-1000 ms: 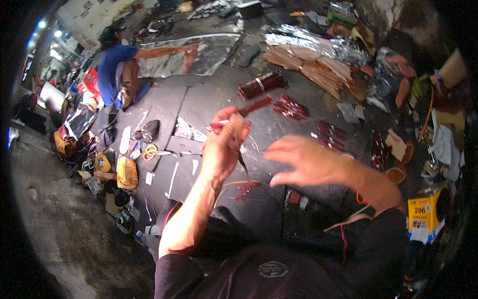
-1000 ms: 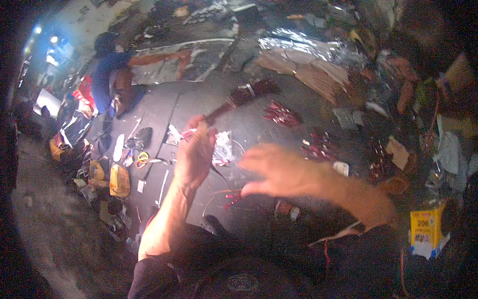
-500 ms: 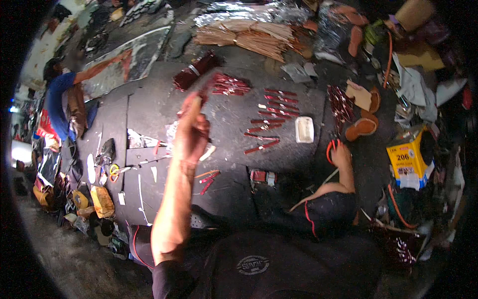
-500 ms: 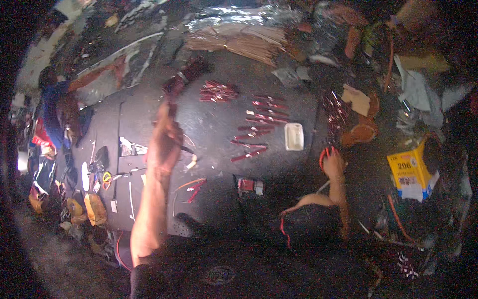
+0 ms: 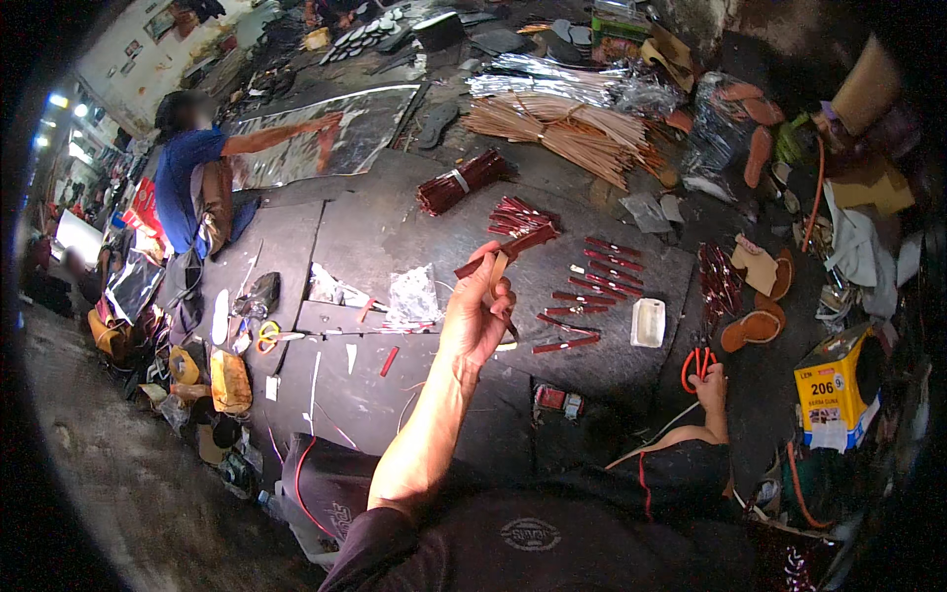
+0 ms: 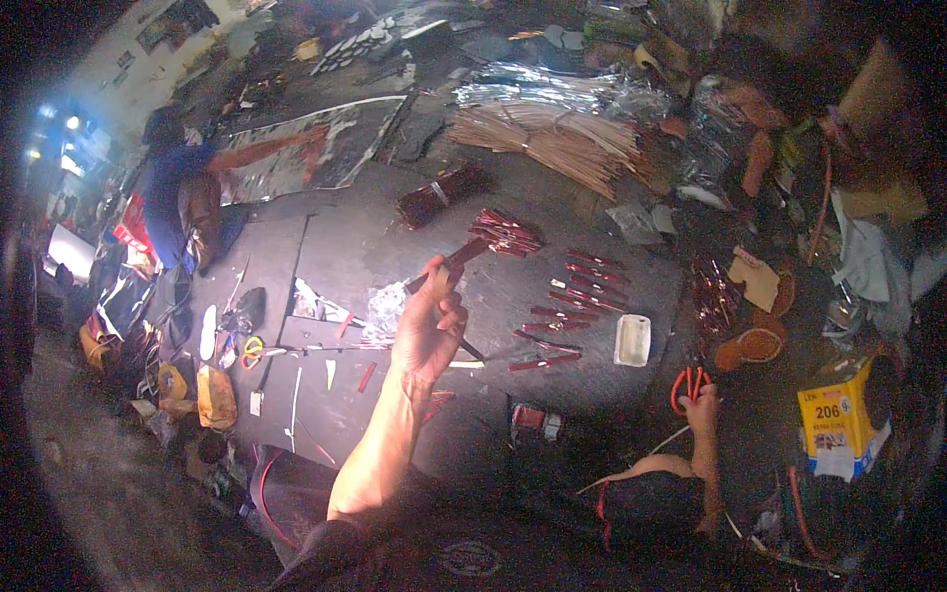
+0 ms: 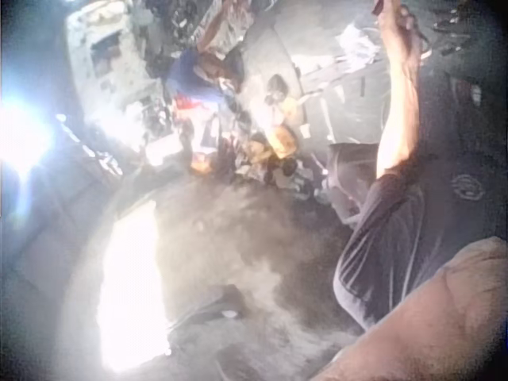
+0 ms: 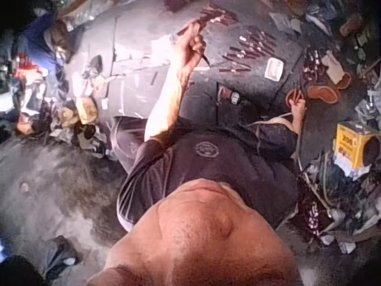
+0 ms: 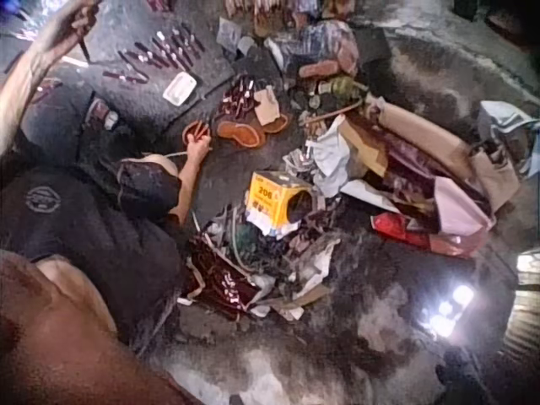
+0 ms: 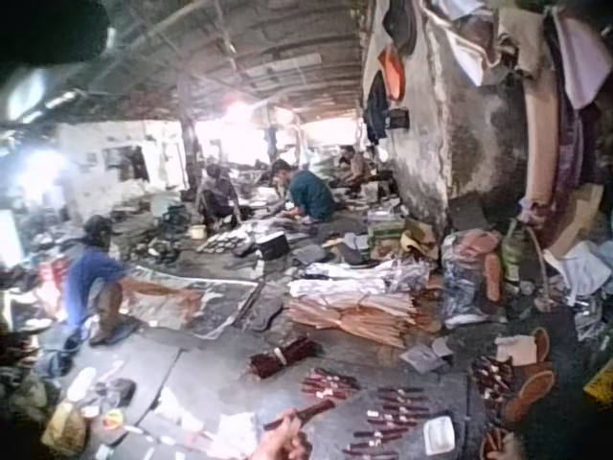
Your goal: The person sits on the floor and repeatedly picks up red plastic strips, inserts a thin white string into them, and trims the excess with scissors. The person places the finished items on the floor in front of them.
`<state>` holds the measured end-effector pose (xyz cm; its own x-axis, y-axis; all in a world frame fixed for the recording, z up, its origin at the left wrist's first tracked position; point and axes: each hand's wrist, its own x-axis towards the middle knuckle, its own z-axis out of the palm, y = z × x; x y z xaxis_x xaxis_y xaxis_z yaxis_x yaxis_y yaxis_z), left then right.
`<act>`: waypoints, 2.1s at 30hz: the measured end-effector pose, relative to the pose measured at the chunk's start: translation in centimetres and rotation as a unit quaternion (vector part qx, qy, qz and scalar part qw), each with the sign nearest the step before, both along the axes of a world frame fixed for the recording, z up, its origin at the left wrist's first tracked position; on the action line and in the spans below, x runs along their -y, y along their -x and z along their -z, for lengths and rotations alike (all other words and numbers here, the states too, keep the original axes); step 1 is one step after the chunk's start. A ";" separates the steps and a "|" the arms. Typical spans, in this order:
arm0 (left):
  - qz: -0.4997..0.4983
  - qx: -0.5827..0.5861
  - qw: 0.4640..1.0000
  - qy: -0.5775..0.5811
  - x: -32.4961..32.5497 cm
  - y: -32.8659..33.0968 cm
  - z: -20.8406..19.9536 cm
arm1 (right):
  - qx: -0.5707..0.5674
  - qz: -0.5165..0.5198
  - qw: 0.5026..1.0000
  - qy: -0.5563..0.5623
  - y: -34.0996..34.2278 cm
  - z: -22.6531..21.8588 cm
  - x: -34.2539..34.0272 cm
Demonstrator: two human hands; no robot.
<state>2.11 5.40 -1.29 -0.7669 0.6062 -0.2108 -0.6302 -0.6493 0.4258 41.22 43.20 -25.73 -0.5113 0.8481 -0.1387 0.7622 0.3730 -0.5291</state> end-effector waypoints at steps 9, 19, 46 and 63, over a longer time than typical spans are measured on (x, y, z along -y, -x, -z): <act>-0.022 0.022 0.998 -0.055 1.2 0.8 1.2 | -0.218 -0.038 0.948 0.230 4.7 -7.9 1.0; -0.006 0.041 0.997 -0.062 -0.2 -0.7 1.1 | -0.147 -0.446 0.730 0.496 20.8 -28.0 14.8; 0.000 -0.022 0.999 0.035 -0.7 -1.7 0.6 | -0.118 -0.429 0.712 0.543 22.7 -26.5 16.4; -0.047 -0.271 0.846 0.456 1.3 -0.7 -0.3 | 0.017 -0.552 0.814 0.180 19.0 -9.5 19.7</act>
